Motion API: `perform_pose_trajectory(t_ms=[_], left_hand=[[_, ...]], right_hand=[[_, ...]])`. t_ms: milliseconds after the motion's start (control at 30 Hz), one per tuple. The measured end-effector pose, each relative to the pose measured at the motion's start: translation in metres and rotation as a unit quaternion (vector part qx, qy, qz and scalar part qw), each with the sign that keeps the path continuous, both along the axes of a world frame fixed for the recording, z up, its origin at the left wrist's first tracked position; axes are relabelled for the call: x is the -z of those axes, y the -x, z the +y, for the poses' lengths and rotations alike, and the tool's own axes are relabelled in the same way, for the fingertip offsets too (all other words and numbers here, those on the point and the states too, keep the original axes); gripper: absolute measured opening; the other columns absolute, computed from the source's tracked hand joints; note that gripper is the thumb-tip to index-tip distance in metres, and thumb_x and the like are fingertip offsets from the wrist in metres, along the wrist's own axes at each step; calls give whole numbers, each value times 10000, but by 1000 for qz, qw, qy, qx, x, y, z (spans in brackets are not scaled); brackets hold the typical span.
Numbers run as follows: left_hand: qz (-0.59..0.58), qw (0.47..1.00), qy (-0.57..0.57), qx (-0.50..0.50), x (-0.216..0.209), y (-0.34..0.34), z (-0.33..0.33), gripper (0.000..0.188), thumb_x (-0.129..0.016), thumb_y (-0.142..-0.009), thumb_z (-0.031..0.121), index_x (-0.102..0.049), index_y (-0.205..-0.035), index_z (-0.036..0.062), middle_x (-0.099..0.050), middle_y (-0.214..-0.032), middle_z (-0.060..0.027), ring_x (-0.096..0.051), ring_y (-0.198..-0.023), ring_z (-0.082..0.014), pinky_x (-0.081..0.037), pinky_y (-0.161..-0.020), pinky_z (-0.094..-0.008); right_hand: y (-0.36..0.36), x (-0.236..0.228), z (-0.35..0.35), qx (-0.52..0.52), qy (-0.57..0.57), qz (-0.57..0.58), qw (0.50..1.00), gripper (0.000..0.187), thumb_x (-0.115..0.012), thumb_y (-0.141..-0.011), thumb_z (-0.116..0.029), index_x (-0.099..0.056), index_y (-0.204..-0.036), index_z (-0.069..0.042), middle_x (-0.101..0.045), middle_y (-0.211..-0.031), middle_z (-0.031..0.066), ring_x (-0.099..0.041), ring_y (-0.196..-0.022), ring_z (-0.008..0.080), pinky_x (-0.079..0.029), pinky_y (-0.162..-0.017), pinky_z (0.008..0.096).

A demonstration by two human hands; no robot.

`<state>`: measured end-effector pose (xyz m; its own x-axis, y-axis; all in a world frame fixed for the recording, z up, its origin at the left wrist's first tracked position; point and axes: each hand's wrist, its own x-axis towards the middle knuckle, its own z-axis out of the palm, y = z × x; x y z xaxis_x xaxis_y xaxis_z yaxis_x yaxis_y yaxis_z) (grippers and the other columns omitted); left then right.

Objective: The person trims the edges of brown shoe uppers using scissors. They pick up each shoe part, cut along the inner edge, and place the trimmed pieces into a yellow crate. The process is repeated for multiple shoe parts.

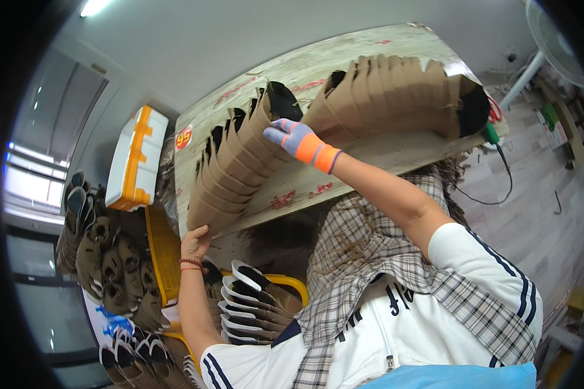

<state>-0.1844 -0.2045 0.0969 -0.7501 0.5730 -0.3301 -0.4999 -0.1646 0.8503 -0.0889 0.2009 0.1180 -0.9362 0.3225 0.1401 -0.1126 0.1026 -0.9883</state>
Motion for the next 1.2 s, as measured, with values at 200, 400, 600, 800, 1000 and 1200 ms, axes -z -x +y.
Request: perform_pose_trajectory(t_ms=[200,400,600,800,1000,1200], left_hand=[[35,933,284,-217,-7,-41,-33,181,-642,-800,3,-577,-962,49,-640,-907,-48,-609,-793,-192,-499,-745,-324],[197,975,98,-7,-43,-152,176,320,-563,-855,28,-534,-1170,-21,-605,-1109,-122,-622,-779,-151,-506,-672,-252],[167,984,39,-42,12,-143,332,798,-551,-865,-5,-39,-1476,-40,-544,-1234,-213,-639,-873,-212,-531,-724,-313],[142,970,6,-196,26,-115,382,715,-596,-830,-11,-214,-1434,-43,-600,-949,-109,-582,-756,-154,-490,-716,-293],[301,919,73,-245,-12,-97,369,645,-597,-836,-2,-286,-1400,-49,-600,-828,-60,-564,-758,-125,-476,-719,-269],[411,866,212,-189,-50,-137,352,769,-589,-857,22,-104,-1436,-121,-369,-1276,-182,-563,-897,-173,-479,-835,-309]], right_hand=[[-180,-14,122,427,-327,222,813,186,-694,-846,-189,-644,-944,-39,-580,-846,83,-551,-751,227,-471,-692,339],[-265,69,331,477,-90,60,872,480,-671,-849,-467,-630,-916,7,-599,-791,8,-515,-749,133,-442,-735,281],[-216,28,321,291,-85,-50,952,546,-701,-804,-524,-649,-774,18,-532,-706,-19,-405,-678,88,-397,-625,294],[-199,43,312,251,-70,-80,962,445,-785,-768,-373,-665,-697,49,-494,-595,-33,-402,-585,53,-392,-533,280],[-186,20,275,184,-15,65,981,273,-761,-804,-204,-707,-918,39,-699,-799,27,-573,-694,48,-483,-644,262],[-163,21,269,145,56,54,986,277,-755,-811,-201,-700,-940,38,-700,-829,25,-594,-717,55,-492,-656,246]])
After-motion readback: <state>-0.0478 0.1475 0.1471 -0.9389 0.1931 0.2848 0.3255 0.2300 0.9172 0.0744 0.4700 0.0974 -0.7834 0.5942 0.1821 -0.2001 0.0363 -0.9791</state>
